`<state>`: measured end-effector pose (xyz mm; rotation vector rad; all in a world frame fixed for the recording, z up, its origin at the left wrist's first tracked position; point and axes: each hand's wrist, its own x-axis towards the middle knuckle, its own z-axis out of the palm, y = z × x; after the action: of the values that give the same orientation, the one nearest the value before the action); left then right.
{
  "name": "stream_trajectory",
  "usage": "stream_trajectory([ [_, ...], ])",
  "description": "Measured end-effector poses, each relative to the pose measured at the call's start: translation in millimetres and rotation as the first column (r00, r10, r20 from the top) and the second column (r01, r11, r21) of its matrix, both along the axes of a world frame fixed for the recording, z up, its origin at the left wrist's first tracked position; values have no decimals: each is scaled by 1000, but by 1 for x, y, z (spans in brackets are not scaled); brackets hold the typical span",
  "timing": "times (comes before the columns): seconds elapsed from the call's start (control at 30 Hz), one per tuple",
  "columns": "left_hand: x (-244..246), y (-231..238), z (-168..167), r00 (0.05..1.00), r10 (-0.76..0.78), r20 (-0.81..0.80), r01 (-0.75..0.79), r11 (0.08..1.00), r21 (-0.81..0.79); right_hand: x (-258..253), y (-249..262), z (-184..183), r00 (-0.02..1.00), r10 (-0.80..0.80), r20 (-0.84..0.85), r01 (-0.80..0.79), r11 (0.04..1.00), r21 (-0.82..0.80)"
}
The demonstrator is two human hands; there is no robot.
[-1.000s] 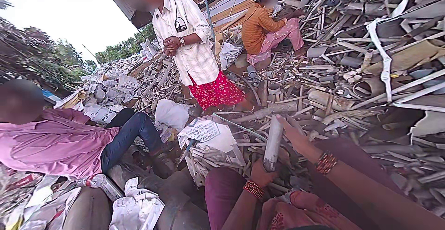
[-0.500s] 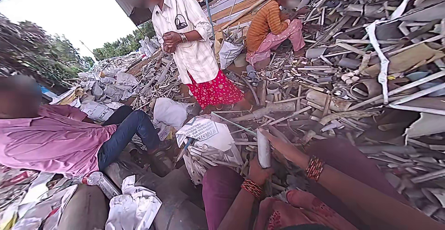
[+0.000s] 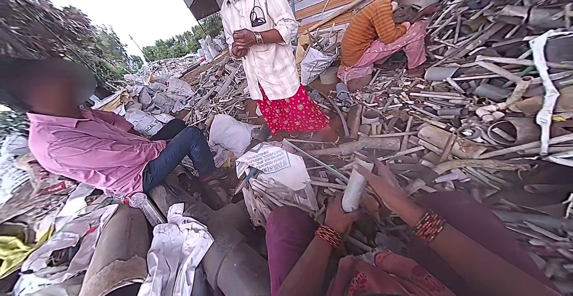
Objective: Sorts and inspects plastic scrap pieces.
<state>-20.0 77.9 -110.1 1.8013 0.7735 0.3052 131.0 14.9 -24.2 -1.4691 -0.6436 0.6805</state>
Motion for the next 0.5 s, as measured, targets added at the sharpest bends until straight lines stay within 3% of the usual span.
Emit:
stream_trajectory([
  [0.27, -1, -1, 3, 998, -44, -45, 44, 999, -3, 22, -4, 14, 983, -138, -118, 145, 988, 57],
  [0.5, -2, -5, 2, 999, -33, -5, 33, 999, -18, 8, -6, 14, 995, -33, -92, 34, 999, 7],
])
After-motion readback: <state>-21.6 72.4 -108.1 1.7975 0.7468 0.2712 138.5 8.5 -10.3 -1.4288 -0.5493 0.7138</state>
